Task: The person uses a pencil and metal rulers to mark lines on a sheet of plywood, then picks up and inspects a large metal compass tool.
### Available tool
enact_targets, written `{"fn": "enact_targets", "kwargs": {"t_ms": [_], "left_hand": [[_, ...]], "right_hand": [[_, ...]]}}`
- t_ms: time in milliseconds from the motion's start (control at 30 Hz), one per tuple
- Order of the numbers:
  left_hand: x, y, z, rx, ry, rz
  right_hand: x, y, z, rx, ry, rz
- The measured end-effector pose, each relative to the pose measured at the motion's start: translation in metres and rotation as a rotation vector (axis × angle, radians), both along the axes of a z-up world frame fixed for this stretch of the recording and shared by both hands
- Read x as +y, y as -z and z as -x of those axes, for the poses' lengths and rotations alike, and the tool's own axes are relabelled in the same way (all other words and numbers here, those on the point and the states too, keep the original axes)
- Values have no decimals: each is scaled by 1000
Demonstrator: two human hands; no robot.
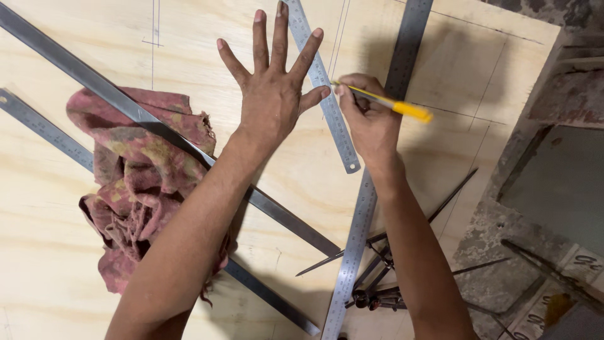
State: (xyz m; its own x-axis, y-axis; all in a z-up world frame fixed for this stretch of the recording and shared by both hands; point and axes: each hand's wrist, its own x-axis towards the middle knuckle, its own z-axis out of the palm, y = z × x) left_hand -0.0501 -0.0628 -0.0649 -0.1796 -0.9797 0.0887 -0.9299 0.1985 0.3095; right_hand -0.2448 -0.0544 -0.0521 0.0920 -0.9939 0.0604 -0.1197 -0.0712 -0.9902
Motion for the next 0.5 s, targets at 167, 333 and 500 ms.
{"fn": "enact_targets", "kwargs": {"t_ms": [167, 333, 500], "left_hand": [[3, 9, 3, -127, 20, 204], [-20, -33, -70, -49, 173, -140], [1, -60, -231, -69, 184, -253]], "right_hand": [[0, 3, 5, 63, 55, -57], [0, 4, 13, -72, 41, 37], [26, -9, -26, 93, 117, 212]]}}
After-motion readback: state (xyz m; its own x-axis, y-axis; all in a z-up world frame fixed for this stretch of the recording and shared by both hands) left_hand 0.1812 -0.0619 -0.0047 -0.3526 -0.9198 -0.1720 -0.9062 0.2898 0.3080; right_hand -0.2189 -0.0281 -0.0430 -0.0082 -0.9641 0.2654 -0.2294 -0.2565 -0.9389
